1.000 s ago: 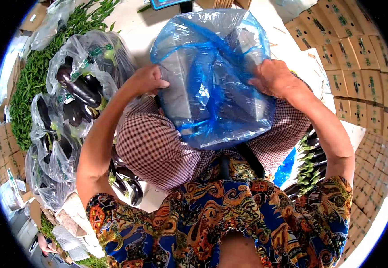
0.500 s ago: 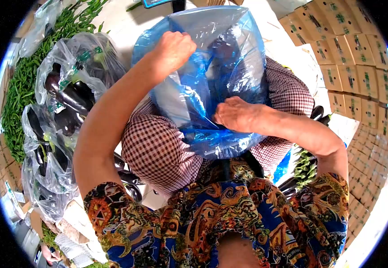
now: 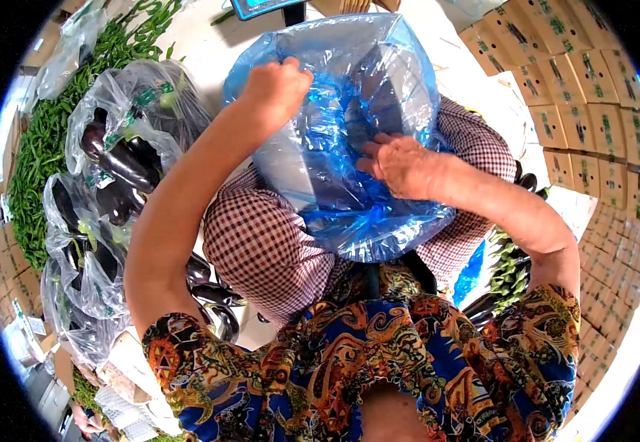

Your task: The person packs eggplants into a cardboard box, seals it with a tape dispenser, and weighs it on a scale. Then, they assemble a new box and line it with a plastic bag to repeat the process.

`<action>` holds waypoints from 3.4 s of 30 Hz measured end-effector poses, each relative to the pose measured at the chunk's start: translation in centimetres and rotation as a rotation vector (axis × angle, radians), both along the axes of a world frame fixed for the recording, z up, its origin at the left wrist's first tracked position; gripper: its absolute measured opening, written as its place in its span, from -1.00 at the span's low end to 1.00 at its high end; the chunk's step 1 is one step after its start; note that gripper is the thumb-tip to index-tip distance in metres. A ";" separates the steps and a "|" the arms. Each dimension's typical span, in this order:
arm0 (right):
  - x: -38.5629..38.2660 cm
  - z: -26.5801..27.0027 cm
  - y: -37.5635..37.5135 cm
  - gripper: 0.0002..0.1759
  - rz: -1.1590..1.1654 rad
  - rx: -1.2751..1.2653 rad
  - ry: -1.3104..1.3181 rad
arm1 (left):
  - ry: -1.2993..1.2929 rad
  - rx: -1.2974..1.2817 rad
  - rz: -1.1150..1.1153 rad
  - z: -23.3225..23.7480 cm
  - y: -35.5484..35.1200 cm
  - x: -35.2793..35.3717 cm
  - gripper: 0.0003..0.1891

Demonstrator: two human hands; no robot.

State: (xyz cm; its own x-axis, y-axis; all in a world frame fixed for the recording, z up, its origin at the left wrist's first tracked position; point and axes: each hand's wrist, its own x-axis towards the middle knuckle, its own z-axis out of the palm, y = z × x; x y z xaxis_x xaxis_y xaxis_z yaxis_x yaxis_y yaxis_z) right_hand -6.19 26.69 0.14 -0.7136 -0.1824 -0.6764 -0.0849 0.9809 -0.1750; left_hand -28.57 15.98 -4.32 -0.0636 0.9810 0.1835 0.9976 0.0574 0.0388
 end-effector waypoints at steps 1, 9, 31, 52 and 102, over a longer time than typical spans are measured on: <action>-0.6 0.1 0.7 -0.42 0.044 -0.106 0.040 | -0.171 -0.029 -0.014 0.9 -0.5 0.1 -0.83; -5.9 -13.0 0.4 -0.32 -0.222 0.044 -0.199 | -0.632 0.136 -0.008 3.0 -4.3 -0.3 -0.74; -14.4 -19.5 0.7 -0.63 -0.368 0.148 0.011 | -0.726 0.759 0.973 0.4 -24.4 -4.1 -0.71; -9.8 0.6 -2.6 -0.68 -0.112 -0.128 0.094 | -1.771 1.350 0.531 5.5 -33.3 -10.6 -0.44; -3.8 10.6 -3.2 0.13 -1.151 -0.582 -0.014 | -1.655 0.232 0.631 6.4 -23.0 -0.5 -0.48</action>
